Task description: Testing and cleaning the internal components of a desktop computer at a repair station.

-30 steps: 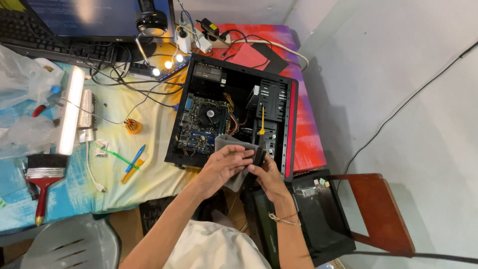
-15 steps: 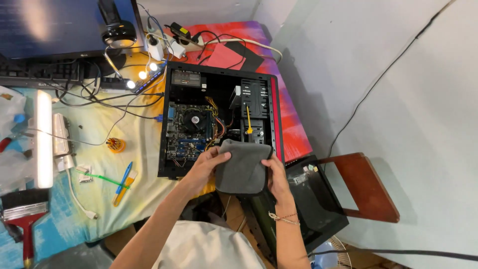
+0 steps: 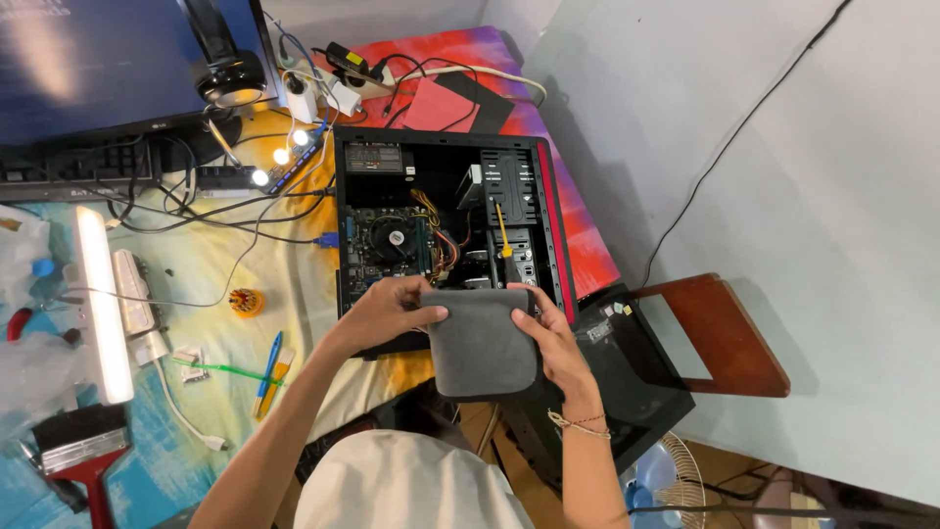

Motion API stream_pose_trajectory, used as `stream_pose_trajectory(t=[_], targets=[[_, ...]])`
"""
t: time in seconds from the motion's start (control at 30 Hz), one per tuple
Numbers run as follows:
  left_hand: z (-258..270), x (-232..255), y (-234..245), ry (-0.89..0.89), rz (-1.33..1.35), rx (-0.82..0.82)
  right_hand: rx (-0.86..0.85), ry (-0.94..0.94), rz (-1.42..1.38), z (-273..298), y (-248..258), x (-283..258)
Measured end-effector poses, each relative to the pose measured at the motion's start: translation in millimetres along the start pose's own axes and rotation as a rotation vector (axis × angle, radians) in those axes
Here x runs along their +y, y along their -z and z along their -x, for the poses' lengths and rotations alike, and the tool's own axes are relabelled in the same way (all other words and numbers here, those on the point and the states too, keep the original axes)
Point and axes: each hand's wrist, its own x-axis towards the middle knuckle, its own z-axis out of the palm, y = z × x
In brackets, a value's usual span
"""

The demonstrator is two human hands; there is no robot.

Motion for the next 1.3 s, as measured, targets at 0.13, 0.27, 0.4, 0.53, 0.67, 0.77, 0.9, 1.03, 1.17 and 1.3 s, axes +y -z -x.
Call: stream_pose_trajectory(t=[0.13,0.27,0.4,0.53,0.67,0.77,0.9,1.03,1.17,1.3], targets=[[-12.7,-14.3,18.1,-0.011,-0.054,-0.05,-0.007,0.012,0.002,-0.2,-2.9,1.7],[-14.8,-16.0,14.1,-0.066,0.047,-0.106,-0.015,0.013,-0.02,-4.7,-2.2,7.8],[2.6,6.8,5.6,-0.01,0.103,-0.135,-0.008,-0.019,-0.036,-5.7,-4.5,11.2],[16.8,-3.2,3.4,0.067,0.095,-0.131,-0.031,-0.046,-0.045,-9.1,-7.8,19.3],[26.1,-46.2,0.2,0.181,0.158,-0.045,-0.045,-0.118,-0.061,-11.2,-15.9,33.7],[38.6,-70.3,-3.0,0.238,0.224,0.076,-0.095,-0.177,-0.055,-16.8,-21.3,46.8],[48.2,-68.8,3.1,0.2,0.412,0.178,-0.302,-0.295,-0.037,-39.9,-17.2,35.8],[36.9,-68.5,9.3,0.225,0.473,0.456,-0.168,-0.205,-0.009,-68.8,-23.5,59.4],[41.0,-77.1,1.8,0.218,0.456,0.541,-0.148,-0.303,0.056,-61.4,-30.2,54.4],[52.2,-75.5,-9.9,0.263,0.449,0.53,-0.181,-0.396,0.121,-53.0,-21.8,57.2]])
